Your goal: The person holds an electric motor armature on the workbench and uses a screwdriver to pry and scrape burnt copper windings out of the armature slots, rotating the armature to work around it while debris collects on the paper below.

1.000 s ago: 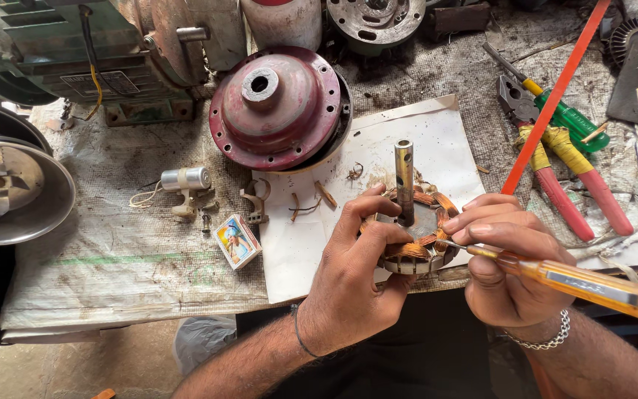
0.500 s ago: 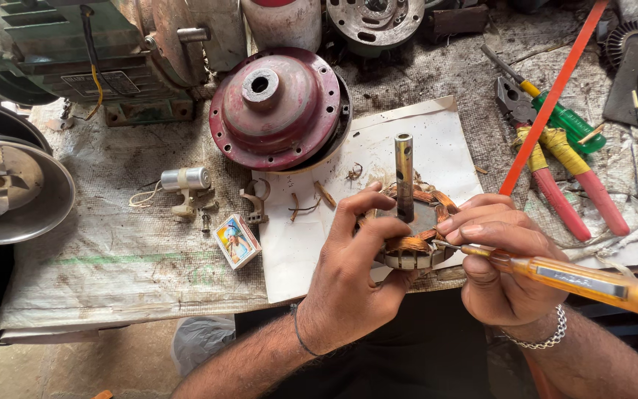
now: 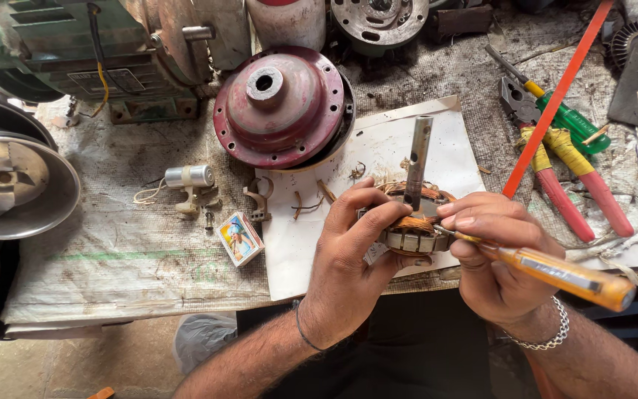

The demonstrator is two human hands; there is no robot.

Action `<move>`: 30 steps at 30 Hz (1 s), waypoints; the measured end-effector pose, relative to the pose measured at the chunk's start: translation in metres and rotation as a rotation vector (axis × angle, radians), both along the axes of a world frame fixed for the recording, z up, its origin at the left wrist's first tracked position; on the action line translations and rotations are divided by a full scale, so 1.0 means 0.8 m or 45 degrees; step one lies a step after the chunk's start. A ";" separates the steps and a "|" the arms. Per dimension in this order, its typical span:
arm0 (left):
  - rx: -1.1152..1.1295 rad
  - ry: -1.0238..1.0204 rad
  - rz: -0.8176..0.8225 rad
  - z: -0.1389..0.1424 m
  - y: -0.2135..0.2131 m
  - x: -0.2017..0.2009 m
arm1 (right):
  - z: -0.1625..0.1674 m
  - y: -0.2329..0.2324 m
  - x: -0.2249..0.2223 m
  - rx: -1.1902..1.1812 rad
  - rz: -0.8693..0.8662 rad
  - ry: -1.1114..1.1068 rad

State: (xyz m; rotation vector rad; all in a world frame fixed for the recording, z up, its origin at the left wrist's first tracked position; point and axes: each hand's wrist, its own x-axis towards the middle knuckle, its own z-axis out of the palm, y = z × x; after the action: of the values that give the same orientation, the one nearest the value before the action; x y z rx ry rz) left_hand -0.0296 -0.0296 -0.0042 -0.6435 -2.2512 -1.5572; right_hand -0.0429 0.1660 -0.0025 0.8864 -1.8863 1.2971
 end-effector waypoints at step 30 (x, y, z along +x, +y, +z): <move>-0.087 0.124 0.038 -0.002 0.001 0.006 | -0.001 0.008 -0.002 0.050 0.098 0.062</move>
State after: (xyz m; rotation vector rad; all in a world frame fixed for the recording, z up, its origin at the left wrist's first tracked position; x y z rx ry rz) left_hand -0.0249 -0.0286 -0.0058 -0.6860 -2.2398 -1.4087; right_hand -0.0444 0.1728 -0.0036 1.0109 -1.8619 1.2755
